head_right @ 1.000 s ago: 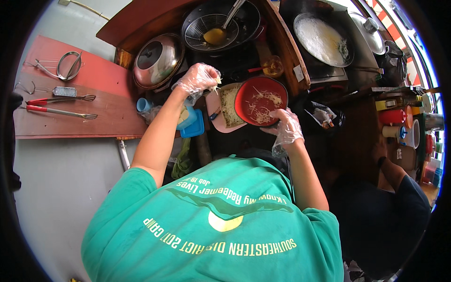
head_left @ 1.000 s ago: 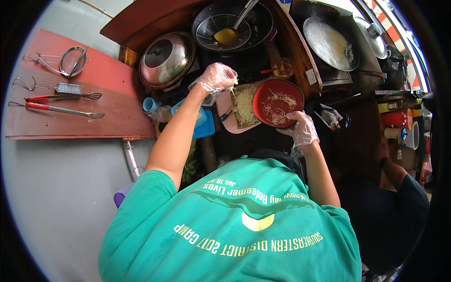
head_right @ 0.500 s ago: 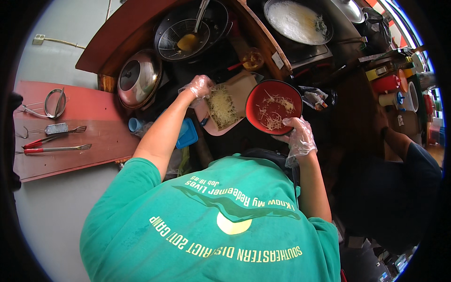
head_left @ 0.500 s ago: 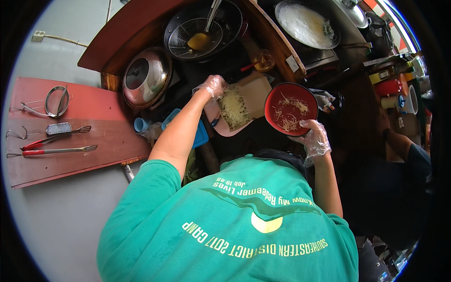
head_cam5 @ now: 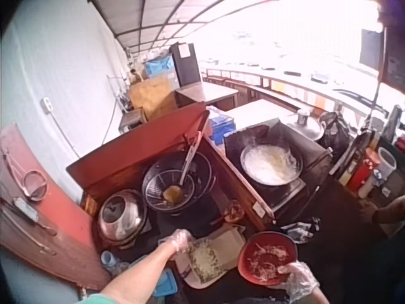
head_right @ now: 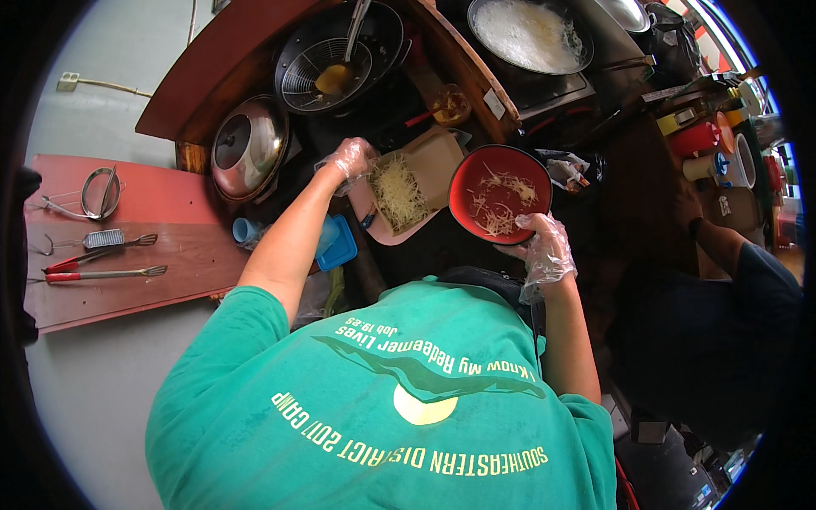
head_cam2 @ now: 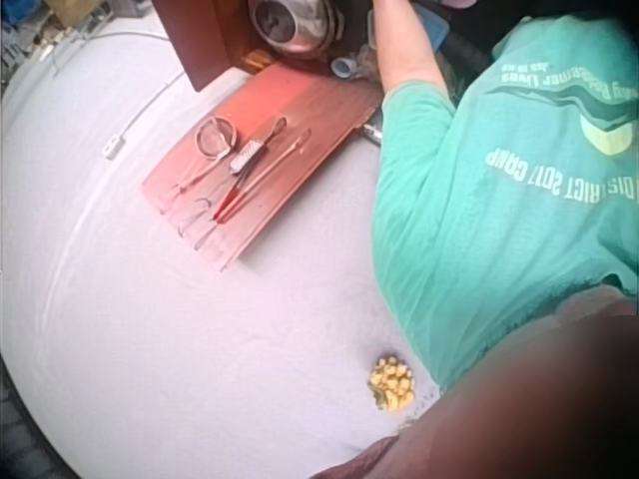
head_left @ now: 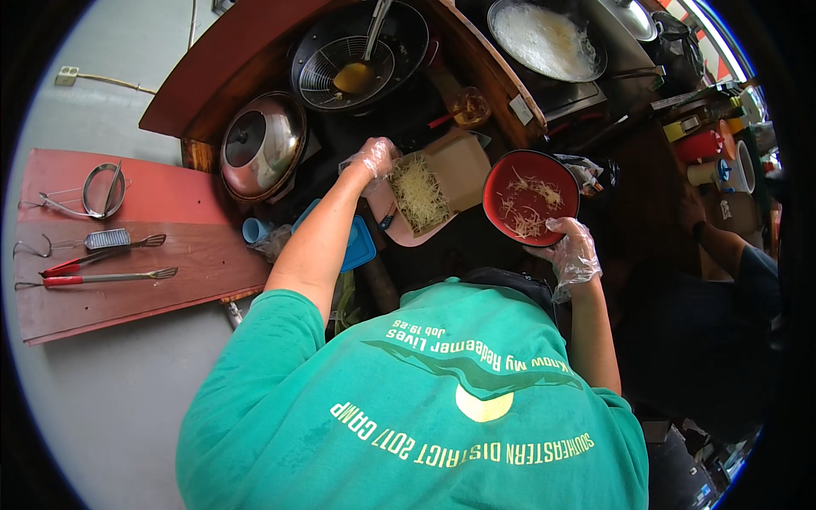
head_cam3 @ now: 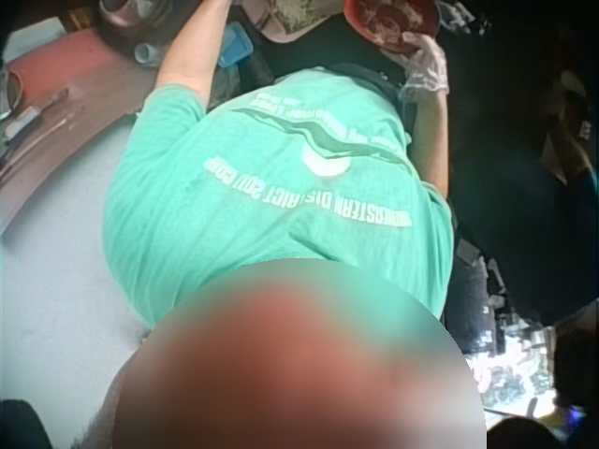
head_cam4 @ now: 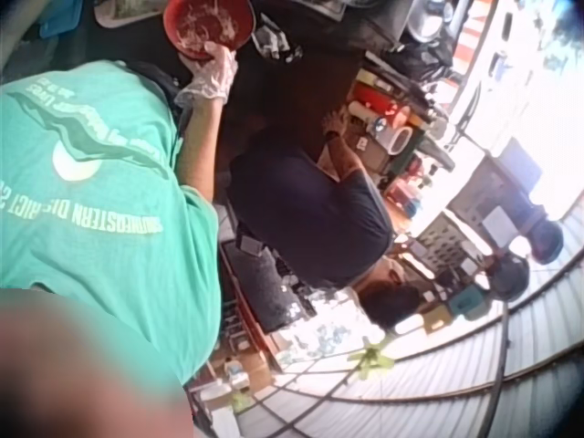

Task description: The person assembles a food order in a cardboard container. They add a yellow sauce, grate a white block into shreds, and sprinkle a dark granular topping over the contents. The person uses a spoon, grater, and scoop to handle the ingredients.

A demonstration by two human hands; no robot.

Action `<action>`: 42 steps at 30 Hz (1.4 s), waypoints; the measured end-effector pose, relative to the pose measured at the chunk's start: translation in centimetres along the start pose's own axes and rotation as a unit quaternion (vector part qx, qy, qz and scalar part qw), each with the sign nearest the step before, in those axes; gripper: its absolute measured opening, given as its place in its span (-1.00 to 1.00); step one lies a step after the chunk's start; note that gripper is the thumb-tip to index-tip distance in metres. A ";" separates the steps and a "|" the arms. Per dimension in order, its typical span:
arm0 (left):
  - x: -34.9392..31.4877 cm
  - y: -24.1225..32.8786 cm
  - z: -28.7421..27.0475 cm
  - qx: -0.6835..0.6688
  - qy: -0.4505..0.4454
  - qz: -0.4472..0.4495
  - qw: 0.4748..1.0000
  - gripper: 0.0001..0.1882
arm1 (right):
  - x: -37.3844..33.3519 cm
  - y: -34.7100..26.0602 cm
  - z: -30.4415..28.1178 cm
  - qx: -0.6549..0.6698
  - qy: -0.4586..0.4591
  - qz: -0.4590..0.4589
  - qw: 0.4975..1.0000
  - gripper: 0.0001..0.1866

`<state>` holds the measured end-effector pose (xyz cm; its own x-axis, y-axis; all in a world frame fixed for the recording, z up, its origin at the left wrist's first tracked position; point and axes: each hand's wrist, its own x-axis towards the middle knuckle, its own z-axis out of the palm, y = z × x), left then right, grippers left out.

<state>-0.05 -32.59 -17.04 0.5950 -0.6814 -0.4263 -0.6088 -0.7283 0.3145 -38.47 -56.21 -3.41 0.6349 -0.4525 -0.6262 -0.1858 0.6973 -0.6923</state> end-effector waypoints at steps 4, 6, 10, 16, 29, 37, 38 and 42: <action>-0.5 0.1 0.0 0.000 0.007 0.021 1.000 -0.57 | -0.1 0.2 -0.2 0.005 -0.003 -0.001 1.000 -0.47; -0.9 0.8 0.1 0.014 -0.017 0.032 0.999 -0.56 | -0.1 0.4 -0.3 -0.003 -0.004 0.000 1.000 -0.47; -2.3 3.6 1.5 0.027 -0.034 0.156 0.987 -0.56 | -0.2 0.8 -0.4 0.002 -0.007 -0.001 1.000 -0.47; -3.8 6.5 4.7 0.009 -0.128 0.174 0.976 -0.56 | -0.3 1.4 -0.4 0.004 -0.015 -0.004 1.000 -0.46; -3.2 4.8 4.9 -0.098 0.040 0.102 0.989 -0.64 | -0.5 2.7 -0.2 -0.001 -0.018 0.002 1.000 -0.52; -3.7 4.1 3.2 -0.116 0.078 0.094 0.986 -0.62 | -0.5 2.4 0.3 0.011 -0.022 0.007 1.000 -0.60; -4.1 3.9 3.2 -0.122 0.111 0.103 0.981 -0.64 | -0.7 2.1 0.5 0.010 -0.020 0.008 1.000 -0.62; -6.2 3.5 4.3 -0.023 0.116 0.193 0.974 -0.70 | -1.5 0.4 1.4 0.001 -0.019 -0.015 1.000 -0.72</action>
<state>-8.16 -30.65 -16.95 0.4319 -0.8994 -0.0666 -0.7900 -0.4129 0.4531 -38.51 -54.46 -2.27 0.6686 -0.4521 -0.5904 -0.1640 0.6848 -0.7100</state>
